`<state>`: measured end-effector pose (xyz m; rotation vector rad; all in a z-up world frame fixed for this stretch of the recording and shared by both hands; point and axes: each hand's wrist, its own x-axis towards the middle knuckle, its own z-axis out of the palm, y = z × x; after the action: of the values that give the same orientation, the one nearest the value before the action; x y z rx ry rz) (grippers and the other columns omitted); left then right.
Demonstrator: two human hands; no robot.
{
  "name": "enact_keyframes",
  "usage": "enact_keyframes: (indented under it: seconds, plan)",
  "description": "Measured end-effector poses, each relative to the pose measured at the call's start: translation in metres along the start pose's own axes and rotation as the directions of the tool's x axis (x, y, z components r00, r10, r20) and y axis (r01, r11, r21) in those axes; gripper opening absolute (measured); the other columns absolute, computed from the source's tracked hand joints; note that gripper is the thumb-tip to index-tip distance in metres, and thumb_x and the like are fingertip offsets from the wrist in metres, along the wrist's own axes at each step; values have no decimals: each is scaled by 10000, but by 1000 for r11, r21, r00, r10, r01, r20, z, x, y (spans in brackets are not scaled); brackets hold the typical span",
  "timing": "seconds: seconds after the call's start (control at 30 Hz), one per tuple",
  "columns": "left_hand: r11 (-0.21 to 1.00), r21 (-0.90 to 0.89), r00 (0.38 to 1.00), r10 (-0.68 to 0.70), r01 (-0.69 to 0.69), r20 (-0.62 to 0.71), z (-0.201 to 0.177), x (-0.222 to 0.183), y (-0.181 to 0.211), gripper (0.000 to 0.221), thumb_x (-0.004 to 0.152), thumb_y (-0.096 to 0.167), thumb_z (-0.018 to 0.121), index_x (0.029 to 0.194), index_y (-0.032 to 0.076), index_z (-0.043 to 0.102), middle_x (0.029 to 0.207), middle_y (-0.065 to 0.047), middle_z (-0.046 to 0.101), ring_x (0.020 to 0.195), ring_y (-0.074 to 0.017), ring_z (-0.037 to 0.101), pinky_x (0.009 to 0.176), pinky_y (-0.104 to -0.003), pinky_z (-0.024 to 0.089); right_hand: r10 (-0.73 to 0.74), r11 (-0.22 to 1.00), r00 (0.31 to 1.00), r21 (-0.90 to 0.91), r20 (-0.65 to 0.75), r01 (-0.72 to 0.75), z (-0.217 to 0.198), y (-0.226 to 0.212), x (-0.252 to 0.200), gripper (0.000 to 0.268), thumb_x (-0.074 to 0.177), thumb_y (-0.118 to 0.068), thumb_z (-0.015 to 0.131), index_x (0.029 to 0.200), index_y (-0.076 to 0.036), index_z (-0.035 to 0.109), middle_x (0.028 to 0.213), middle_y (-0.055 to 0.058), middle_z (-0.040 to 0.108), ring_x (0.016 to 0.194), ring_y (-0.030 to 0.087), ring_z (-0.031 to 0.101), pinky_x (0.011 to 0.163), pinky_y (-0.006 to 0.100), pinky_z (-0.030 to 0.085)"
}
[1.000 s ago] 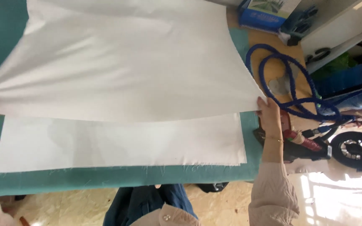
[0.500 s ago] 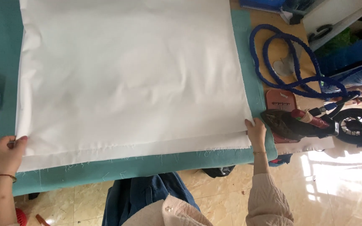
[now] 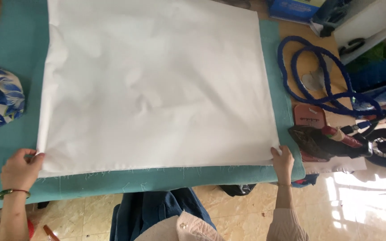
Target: Ironing and smoothing out pieces of fabric on an ironing board using a steam iron.
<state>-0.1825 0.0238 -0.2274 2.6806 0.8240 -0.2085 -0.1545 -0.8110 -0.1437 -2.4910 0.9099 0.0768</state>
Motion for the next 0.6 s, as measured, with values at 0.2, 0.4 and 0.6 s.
enact_keyframes:
  seconds: [0.2, 0.4, 0.6]
  plan:
    - [971, 234, 962, 26, 40, -272, -15, -43, 51, 383, 989, 300, 647, 1344, 159, 613, 1063, -64, 741, 862, -300, 697, 642, -448, 527, -71, 971, 985, -237, -154, 33, 12, -4, -13, 433, 1015, -308, 598, 1360, -53, 541, 1276, 243, 605, 1171, 475, 544, 891, 606, 436]
    - [784, 236, 549, 583, -575, -600, 72, -71, 249, 654, 948, 386, 689, 1548, 218, 489, 1620, -182, 432, 1453, -447, 364, 1100, -613, 262, -629, 767, 728, -372, -274, 523, 119, -125, -54, 671, 945, -454, 721, 1506, -135, 538, 1546, 236, 443, 1427, 405, 378, 1137, 504, 289]
    - [745, 127, 724, 667, -655, -176, 110, -58, 373, 629, 1029, 310, 493, 1625, 321, 293, 1739, -6, 204, 1586, -285, 168, 1230, -658, 94, -942, 329, 334, -127, 18, 936, 206, -277, -75, 704, 935, -523, 575, 1578, -285, 415, 1658, 163, 317, 1531, 382, 253, 1243, 521, 201]
